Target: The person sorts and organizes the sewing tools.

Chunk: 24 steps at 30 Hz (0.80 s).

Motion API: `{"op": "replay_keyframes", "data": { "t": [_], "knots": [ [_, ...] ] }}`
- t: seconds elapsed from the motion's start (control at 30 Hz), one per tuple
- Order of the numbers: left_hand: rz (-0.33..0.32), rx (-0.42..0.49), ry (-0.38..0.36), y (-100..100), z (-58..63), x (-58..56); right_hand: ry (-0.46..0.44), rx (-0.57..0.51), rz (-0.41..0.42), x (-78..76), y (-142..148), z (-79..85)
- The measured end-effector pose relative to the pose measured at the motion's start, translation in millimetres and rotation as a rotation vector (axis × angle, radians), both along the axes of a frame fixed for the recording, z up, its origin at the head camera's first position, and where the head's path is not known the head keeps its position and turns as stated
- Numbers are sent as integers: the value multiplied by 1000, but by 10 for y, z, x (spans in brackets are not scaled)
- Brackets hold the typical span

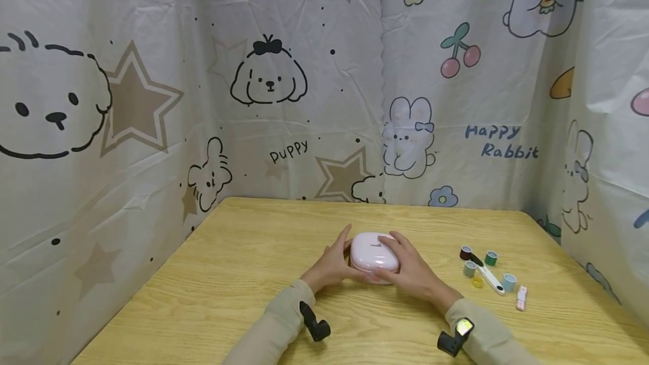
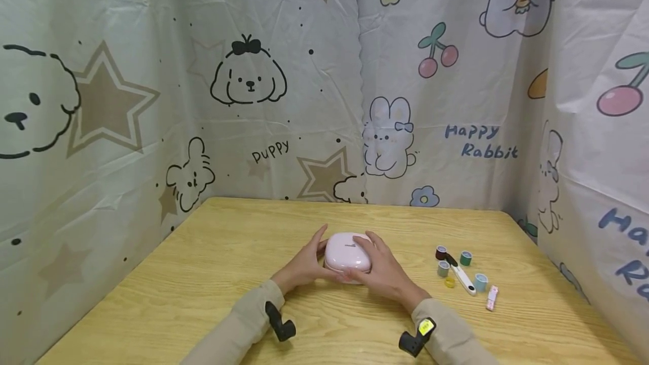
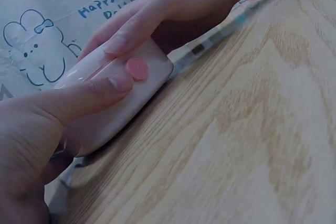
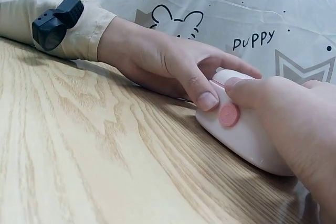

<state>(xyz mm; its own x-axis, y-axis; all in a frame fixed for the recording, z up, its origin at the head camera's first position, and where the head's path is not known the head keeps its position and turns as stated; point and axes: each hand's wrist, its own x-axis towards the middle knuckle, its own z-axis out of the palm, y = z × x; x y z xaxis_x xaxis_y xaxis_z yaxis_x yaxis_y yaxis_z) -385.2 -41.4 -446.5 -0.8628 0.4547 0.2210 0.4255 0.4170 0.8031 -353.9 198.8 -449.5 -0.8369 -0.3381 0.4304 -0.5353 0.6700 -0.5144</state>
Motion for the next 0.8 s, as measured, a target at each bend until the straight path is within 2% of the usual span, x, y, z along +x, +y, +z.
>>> {"op": "replay_keyframes", "data": {
  "t": [0.4,0.8],
  "knots": [
    [0,-18,3,-14,34,-3,-53,-111,93,-76,55,14],
    [-44,33,8,-15,2,-15,-235,-261,103,-37,43,69]
  ]
}}
